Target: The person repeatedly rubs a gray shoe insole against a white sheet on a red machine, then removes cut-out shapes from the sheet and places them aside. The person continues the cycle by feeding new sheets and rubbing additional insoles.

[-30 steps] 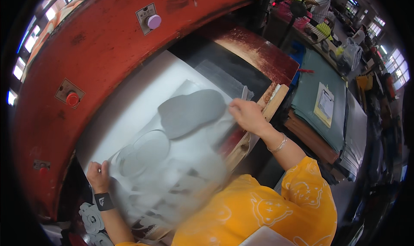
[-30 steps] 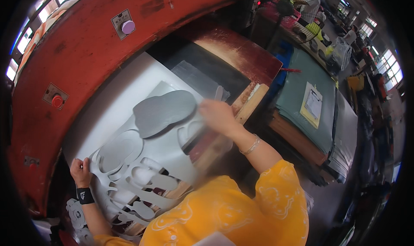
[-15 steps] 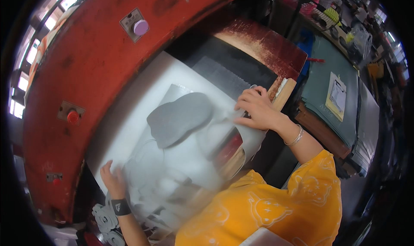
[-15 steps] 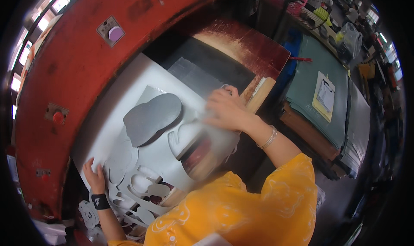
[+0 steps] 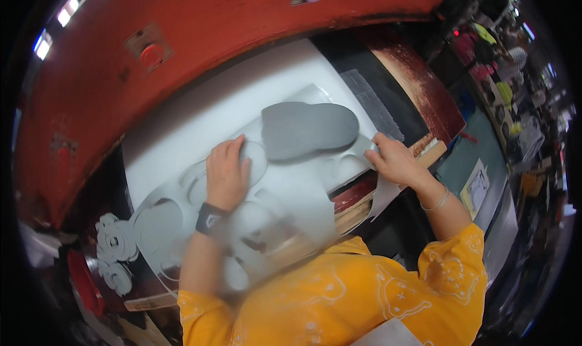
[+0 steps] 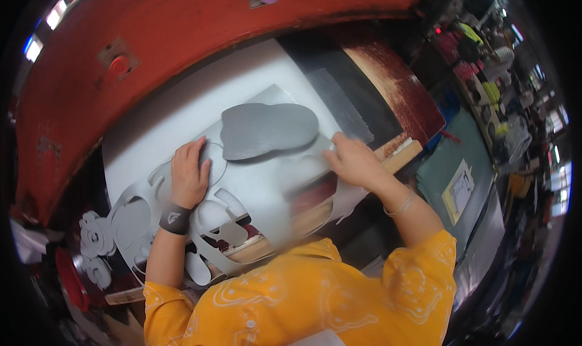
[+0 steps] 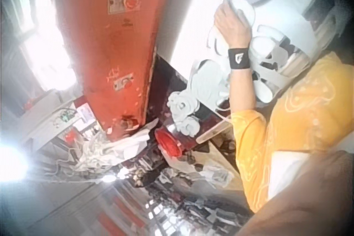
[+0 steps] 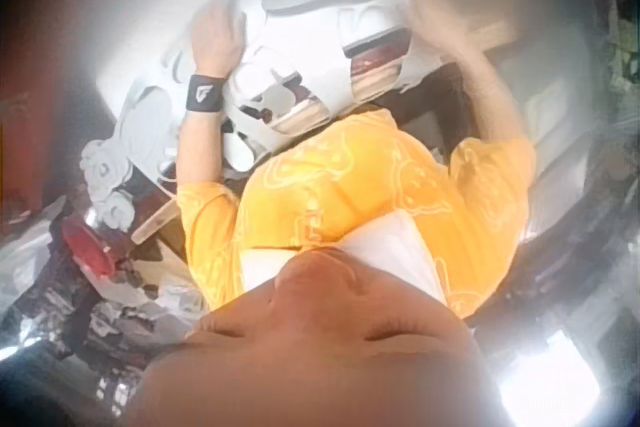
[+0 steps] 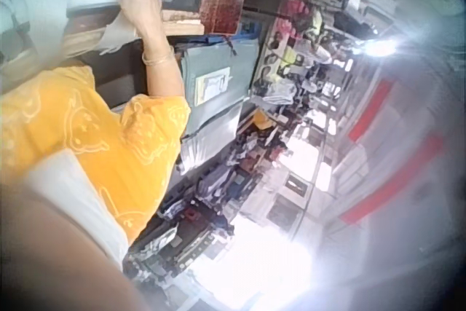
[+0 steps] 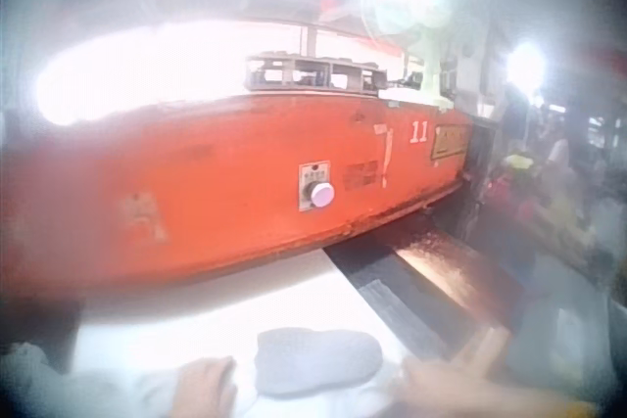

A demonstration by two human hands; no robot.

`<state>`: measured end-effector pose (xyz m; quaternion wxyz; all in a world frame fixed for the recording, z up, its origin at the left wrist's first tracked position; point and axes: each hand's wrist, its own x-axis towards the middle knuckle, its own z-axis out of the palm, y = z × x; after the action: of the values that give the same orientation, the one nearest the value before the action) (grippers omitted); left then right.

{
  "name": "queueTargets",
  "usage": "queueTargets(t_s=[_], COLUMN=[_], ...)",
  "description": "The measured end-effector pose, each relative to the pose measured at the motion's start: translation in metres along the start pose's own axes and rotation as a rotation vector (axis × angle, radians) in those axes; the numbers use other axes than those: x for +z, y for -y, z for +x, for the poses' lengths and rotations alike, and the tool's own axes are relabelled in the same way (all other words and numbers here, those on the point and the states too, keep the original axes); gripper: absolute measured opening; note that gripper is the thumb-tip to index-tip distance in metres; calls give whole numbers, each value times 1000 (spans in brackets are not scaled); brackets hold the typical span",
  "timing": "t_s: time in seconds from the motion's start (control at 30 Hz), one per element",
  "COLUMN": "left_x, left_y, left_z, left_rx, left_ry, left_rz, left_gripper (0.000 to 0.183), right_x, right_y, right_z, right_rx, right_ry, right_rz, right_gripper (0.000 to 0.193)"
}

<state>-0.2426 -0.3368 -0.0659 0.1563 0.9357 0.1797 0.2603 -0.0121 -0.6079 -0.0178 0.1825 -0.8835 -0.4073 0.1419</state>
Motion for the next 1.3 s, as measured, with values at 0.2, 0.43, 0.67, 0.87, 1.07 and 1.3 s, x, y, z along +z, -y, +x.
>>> queueTargets(t_s=[0.2,0.43,0.67,0.87,1.07,1.3], left_x=[6,-1,2,-1,0,-1], left_y=[8,8,7,6,6,8], left_z=[-4,-3,-4,-2,-2,-1], left_rx=[-10,-24,-25,-46,-52,-55], left_ry=[-52,2,-20,-43,-40,-21], left_rz=[-58,-114,-110,-117,-123,-132], left_gripper=[47,41,41,39,40,40], right_x=[-38,14,31,19,20,16], right_y=[24,75,79,77,76,75], right_z=[15,66,107,116,123,126], right_rx=[69,-587,-819,-984,-1074,-1105], right_ry=[85,7,135,255,326,338], right_rz=[-248,-253,-199,-265,-225,-204], right_gripper=[53,98,84,74,74,77])
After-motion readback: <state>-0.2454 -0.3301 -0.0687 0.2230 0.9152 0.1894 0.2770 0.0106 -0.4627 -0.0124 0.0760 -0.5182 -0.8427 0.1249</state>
